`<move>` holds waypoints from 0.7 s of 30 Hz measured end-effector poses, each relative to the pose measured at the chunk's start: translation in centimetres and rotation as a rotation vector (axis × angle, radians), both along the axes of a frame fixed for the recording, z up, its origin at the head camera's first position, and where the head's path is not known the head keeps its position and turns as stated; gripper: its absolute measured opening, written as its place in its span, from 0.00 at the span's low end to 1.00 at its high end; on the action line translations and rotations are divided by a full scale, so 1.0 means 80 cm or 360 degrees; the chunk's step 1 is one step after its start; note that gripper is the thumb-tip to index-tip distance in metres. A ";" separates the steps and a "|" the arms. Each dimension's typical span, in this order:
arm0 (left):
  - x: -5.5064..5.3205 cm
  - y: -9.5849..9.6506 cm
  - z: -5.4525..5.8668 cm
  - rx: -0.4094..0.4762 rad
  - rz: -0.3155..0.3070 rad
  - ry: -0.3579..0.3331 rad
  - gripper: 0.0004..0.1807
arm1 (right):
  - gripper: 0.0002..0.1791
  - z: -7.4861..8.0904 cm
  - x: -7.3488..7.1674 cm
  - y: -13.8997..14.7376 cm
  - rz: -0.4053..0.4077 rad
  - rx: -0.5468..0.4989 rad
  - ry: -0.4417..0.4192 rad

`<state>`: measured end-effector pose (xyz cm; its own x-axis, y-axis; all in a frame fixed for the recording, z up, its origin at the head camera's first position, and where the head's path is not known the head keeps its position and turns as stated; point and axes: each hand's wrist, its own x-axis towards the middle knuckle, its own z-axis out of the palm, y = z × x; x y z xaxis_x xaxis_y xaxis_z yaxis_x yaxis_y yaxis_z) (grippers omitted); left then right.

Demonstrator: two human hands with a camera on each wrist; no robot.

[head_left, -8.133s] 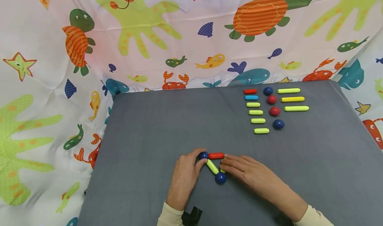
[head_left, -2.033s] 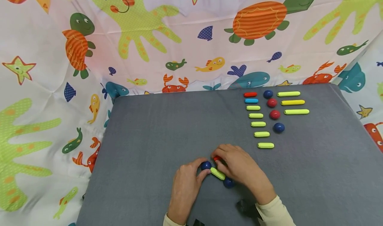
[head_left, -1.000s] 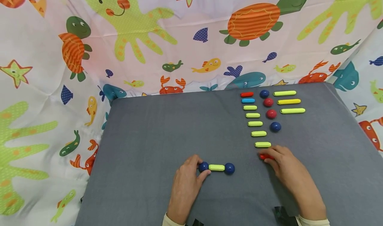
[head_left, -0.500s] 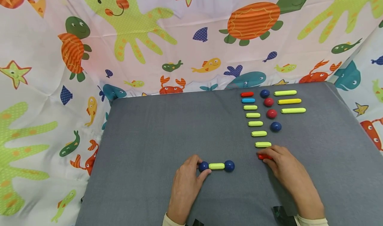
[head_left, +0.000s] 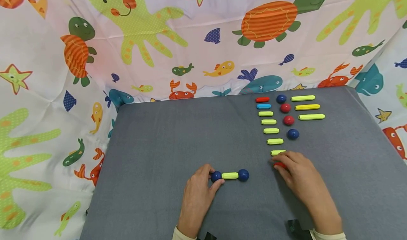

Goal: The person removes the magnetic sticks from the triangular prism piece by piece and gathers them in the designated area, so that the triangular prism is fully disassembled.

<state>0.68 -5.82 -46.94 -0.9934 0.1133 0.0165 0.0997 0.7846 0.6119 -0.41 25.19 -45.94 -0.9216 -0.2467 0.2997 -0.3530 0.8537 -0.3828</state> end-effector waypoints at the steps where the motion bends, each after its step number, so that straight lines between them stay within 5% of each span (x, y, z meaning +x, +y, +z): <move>1: 0.000 0.000 0.000 -0.0001 0.0000 0.0002 0.19 | 0.19 0.001 -0.001 -0.005 0.0021 -0.0008 0.0024; 7: 0.000 0.000 0.000 0.0000 0.0003 0.0001 0.19 | 0.16 0.001 -0.002 -0.037 0.0113 -0.0027 0.0003; 21: 0.001 -0.002 -0.002 -0.0002 -0.0017 0.0029 0.19 | 0.20 -0.008 0.007 -0.101 0.0226 0.0038 -0.0339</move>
<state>0.78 -5.99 -47.09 -0.9917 0.1238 0.0348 0.1193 0.7843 0.6088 0.13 17.09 -46.55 -0.9190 -0.3826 0.0948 -0.3832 0.8111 -0.4418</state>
